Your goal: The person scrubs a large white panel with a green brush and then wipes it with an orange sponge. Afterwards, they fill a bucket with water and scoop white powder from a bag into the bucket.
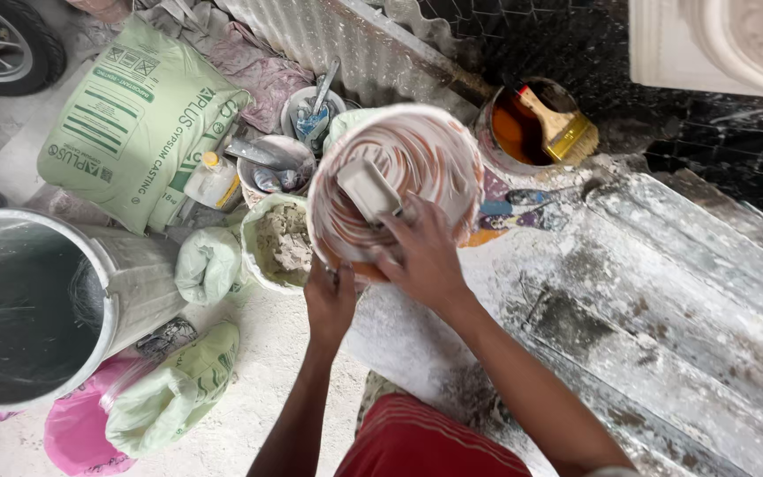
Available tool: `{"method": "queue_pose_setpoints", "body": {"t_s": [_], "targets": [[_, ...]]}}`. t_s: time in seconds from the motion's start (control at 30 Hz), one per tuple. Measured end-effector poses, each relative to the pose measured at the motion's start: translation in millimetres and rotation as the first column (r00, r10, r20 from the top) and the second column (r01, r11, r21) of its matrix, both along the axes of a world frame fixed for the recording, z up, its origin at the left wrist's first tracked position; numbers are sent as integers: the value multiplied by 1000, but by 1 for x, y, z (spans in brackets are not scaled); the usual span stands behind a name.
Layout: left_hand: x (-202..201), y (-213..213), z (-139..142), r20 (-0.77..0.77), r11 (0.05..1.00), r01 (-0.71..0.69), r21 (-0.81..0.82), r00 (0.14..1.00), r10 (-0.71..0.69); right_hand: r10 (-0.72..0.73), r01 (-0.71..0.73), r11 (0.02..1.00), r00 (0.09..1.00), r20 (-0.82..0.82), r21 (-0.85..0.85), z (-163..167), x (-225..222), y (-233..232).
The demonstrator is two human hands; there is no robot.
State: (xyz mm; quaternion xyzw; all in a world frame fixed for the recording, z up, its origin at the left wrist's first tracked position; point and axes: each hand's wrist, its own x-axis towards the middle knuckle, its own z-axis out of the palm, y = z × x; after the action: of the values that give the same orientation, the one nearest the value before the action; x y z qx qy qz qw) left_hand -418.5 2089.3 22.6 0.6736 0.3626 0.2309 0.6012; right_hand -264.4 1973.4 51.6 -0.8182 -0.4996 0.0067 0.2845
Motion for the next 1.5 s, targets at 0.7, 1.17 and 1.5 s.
{"method": "queue_pose_setpoints", "body": {"t_s": [0.7, 1.17, 1.5], "targets": [[-64, -38, 43, 43, 861, 28, -508, 999, -8, -452, 464, 886, 870, -196, 16, -58, 71, -145], [-77, -54, 78, -157, 884, 58, -464, 977, -146, -190, 187, 982, 977, -96, -38, -74, 142, -109], [-50, -51, 67, -40, 733, 511, -449, 808, -588, 295, 730, 665, -64, -953, 157, -61, -40, -225]]}}
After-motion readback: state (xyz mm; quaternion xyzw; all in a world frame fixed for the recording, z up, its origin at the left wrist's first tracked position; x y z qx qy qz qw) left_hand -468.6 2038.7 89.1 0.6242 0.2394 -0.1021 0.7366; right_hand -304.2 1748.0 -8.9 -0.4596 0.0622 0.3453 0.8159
